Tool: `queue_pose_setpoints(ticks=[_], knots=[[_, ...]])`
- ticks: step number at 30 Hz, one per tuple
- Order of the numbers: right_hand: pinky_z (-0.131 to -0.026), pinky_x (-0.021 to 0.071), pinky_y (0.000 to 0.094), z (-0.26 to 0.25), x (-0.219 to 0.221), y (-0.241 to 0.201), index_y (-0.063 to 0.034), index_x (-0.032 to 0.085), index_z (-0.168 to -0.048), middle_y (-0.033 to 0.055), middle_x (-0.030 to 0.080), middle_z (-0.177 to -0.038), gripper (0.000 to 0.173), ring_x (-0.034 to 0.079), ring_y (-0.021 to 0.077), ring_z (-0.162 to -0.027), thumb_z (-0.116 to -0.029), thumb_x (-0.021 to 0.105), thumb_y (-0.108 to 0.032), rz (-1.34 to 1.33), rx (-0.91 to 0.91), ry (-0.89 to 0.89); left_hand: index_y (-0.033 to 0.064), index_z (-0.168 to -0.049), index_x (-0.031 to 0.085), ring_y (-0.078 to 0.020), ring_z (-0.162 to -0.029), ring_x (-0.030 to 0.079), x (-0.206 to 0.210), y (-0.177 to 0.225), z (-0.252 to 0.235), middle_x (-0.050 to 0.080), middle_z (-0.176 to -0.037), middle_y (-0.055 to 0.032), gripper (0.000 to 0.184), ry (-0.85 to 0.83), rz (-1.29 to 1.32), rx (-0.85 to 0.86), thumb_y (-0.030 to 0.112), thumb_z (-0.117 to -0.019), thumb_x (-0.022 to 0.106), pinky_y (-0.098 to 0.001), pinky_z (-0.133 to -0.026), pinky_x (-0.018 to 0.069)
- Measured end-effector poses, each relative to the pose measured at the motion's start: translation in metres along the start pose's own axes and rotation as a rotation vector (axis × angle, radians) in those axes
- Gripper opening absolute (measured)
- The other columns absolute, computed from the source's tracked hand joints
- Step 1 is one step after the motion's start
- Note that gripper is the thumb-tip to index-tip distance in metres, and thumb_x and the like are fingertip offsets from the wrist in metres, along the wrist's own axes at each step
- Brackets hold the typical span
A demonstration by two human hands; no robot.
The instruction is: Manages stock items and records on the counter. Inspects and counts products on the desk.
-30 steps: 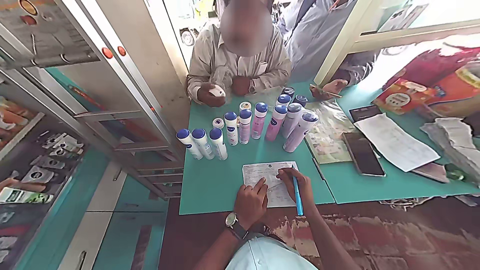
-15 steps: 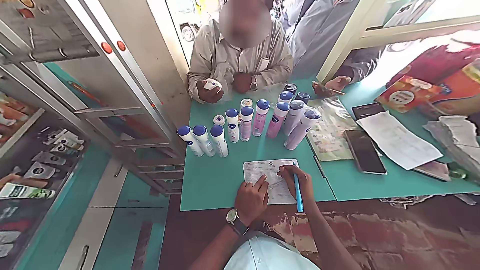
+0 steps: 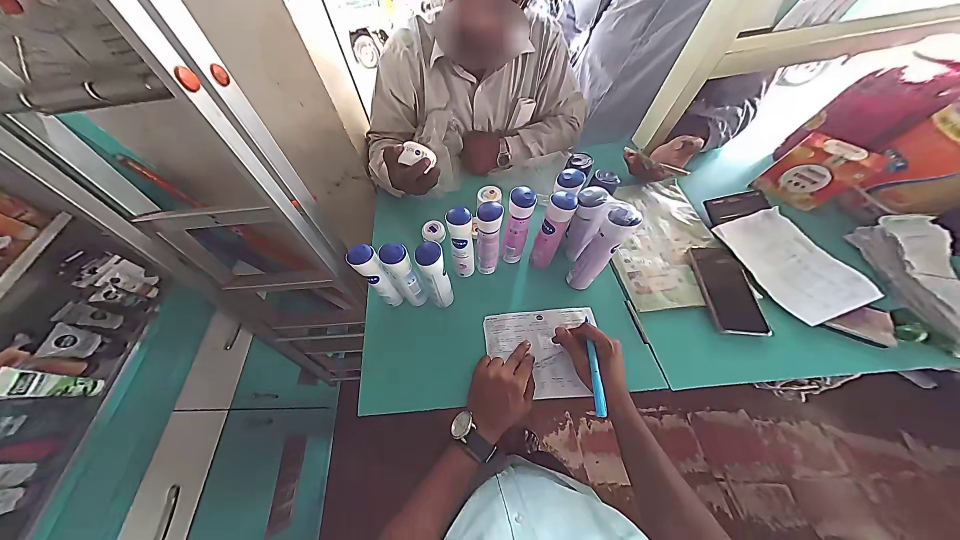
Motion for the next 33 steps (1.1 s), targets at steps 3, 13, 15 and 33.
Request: queue_pose_setpoints(ticks=[3, 13, 15, 33], knots=[[-0.06, 0.0479, 0.0183, 0.001, 0.0, 0.001, -0.0045, 0.067, -0.078, 0.0001, 0.07, -0.072, 0.034, 0.061, -0.0012, -0.063, -0.0972, 0.064, -0.032, -0.012, -0.001, -0.007, 0.0197, -0.117, 0.078, -0.0153, -0.069, 0.067, 0.0, 0.0, 0.0, 0.066, -0.139, 0.0063, 0.032, -0.002, 0.001, 0.004, 0.022, -0.0949, 0.055, -0.0369, -0.063, 0.0513], [-0.059, 0.047, 0.0159, 0.002, -0.001, -0.004, -0.003, 0.071, -0.085, -0.0001, 0.069, -0.074, 0.03, 0.059, -0.0024, -0.063, -0.0971, 0.065, -0.03, -0.015, -0.047, 0.0, 0.0203, -0.116, 0.078, -0.015, -0.069, 0.067, 0.0, 0.0, 0.0, 0.067, -0.138, 0.0066, 0.032, 0.011, -0.007, 0.011, 0.023, -0.0951, 0.054, -0.0365, -0.063, 0.0509], [-0.067, 0.0525, 0.0192, 0.006, -0.007, -0.014, -0.0001, 0.073, -0.086, 0.0056, 0.074, -0.079, 0.031, 0.066, 0.0023, -0.069, -0.0968, 0.064, -0.028, 0.002, -0.17, 0.084, 0.0197, -0.117, 0.078, -0.0165, -0.073, 0.069, -0.001, 0.0, 0.0, 0.066, -0.139, 0.0061, 0.032, -0.011, 0.008, 0.001, 0.023, -0.0958, 0.055, -0.0378, -0.065, 0.0525], [-0.088, 0.0611, 0.0418, -0.091, 0.064, -0.204, -0.0025, 0.056, -0.139, 0.016, 0.069, -0.115, 0.046, 0.071, 0.0244, -0.099, -0.0974, 0.066, -0.017, -1.006, 0.039, -0.291, 0.019, -0.108, 0.079, -0.0147, -0.07, 0.069, -0.003, 0.0, 0.001, 0.069, -0.134, 0.0075, 0.028, 0.067, 0.001, 0.024, 0.024, -0.0937, 0.055, -0.0369, -0.064, 0.0539]])
Point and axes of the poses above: each hand's wrist, its own z-axis away from the middle knuckle, its own x-axis out of the palm, y = z × x, the point moved 8 cm from there along -z, towards the middle knuckle
